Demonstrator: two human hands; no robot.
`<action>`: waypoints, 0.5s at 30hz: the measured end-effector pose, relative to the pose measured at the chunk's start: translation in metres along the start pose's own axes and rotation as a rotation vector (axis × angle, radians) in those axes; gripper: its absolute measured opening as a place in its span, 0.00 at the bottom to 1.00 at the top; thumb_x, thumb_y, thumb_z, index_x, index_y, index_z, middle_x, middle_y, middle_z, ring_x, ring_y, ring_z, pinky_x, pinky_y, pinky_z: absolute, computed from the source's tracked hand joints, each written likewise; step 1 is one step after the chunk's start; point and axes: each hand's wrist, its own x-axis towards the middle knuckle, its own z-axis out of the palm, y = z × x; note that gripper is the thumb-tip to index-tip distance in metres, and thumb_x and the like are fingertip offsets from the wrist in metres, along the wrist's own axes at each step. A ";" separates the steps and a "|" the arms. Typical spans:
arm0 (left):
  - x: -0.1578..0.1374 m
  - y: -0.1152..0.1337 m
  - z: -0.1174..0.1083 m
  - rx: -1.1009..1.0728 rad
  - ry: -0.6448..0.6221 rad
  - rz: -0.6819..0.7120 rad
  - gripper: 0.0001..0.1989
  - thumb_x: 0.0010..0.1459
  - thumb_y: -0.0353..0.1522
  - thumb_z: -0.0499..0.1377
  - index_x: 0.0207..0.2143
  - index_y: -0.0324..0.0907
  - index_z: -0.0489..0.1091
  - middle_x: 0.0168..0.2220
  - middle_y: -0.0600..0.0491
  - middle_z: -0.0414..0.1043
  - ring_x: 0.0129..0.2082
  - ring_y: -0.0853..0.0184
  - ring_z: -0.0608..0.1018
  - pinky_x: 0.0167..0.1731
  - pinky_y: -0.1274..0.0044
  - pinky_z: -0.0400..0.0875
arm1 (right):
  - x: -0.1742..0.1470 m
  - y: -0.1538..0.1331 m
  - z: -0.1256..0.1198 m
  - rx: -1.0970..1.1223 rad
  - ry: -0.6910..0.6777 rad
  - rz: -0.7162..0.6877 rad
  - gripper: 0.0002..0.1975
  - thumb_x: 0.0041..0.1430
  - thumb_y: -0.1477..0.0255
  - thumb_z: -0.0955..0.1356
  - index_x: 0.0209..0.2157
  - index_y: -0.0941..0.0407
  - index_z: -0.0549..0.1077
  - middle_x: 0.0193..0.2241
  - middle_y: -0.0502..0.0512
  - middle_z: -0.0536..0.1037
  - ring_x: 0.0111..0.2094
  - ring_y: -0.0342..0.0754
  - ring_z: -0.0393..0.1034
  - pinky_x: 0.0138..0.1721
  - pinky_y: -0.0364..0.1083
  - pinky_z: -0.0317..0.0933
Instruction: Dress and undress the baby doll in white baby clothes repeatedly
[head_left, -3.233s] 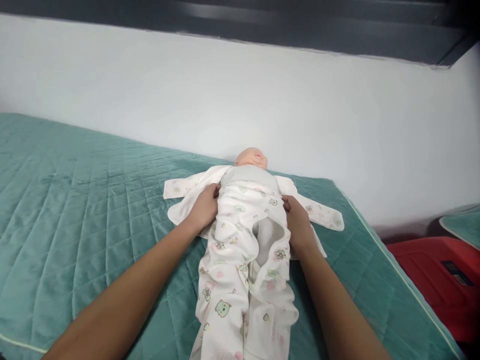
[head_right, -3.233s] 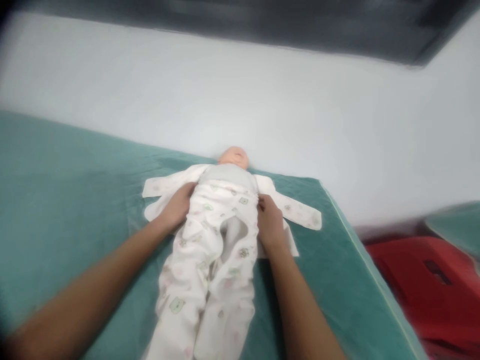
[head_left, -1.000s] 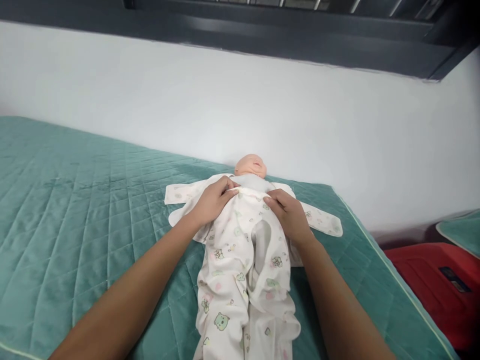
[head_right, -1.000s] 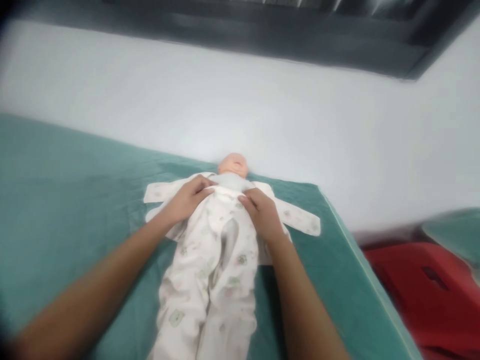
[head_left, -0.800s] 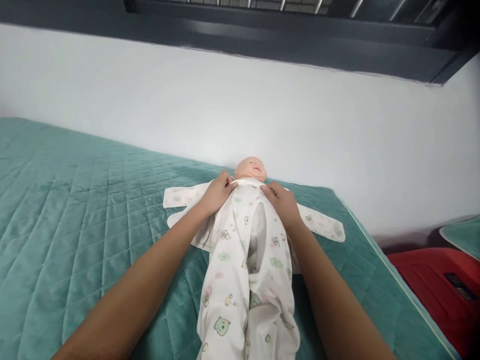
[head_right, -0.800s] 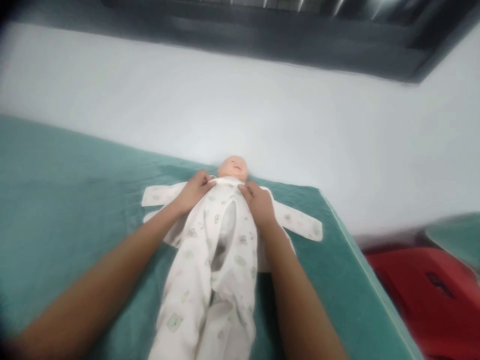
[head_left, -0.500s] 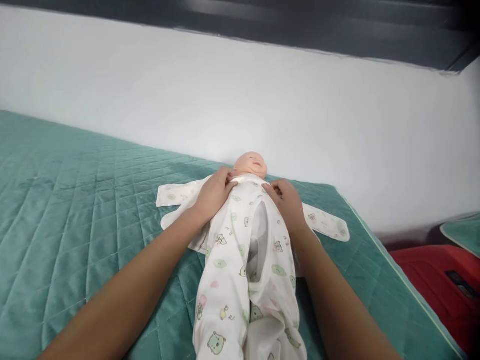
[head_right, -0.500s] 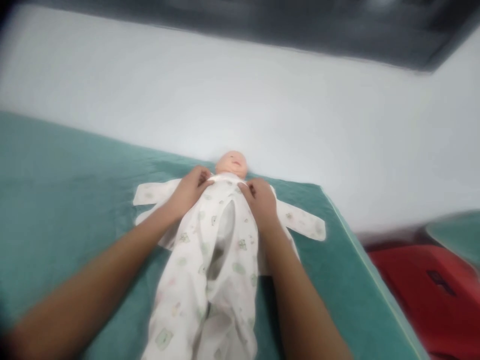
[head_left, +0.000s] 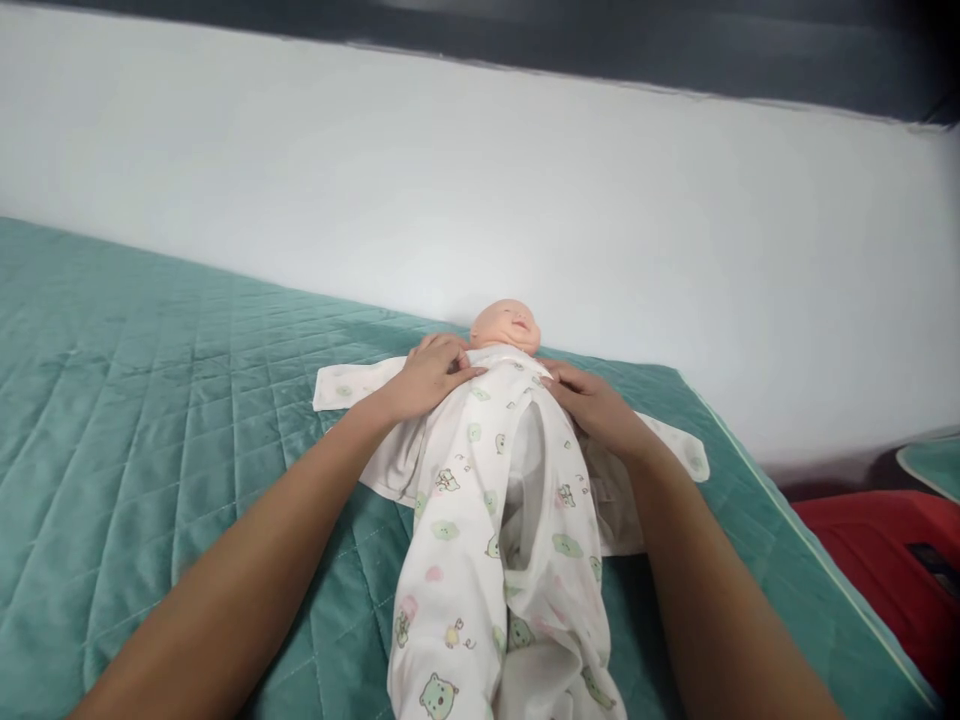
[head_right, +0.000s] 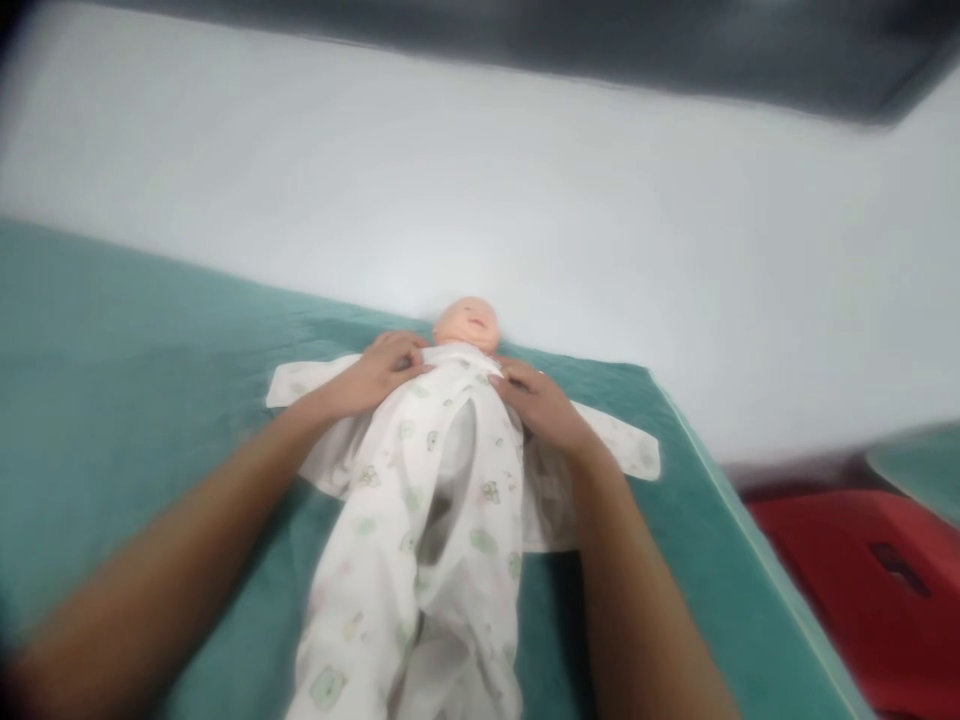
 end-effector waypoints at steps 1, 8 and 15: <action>-0.001 0.003 -0.002 -0.018 -0.015 -0.025 0.14 0.61 0.44 0.54 0.30 0.43 0.65 0.51 0.51 0.68 0.58 0.57 0.63 0.61 0.61 0.53 | 0.000 0.001 -0.001 0.010 -0.012 -0.010 0.19 0.60 0.53 0.65 0.30 0.53 0.75 0.56 0.53 0.73 0.56 0.57 0.66 0.58 0.55 0.58; -0.002 0.009 -0.004 -0.068 -0.017 -0.044 0.15 0.60 0.43 0.54 0.27 0.43 0.63 0.50 0.50 0.70 0.53 0.59 0.69 0.57 0.65 0.57 | 0.000 -0.002 0.002 -0.100 0.070 0.073 0.19 0.59 0.52 0.64 0.29 0.53 0.75 0.51 0.53 0.76 0.48 0.57 0.70 0.47 0.53 0.64; 0.003 0.000 0.009 0.032 0.206 -0.071 0.14 0.63 0.41 0.52 0.28 0.44 0.61 0.30 0.55 0.71 0.32 0.64 0.71 0.36 0.73 0.62 | 0.010 -0.005 0.012 -0.344 0.243 0.158 0.20 0.61 0.55 0.61 0.24 0.54 0.68 0.25 0.50 0.73 0.30 0.49 0.65 0.34 0.46 0.55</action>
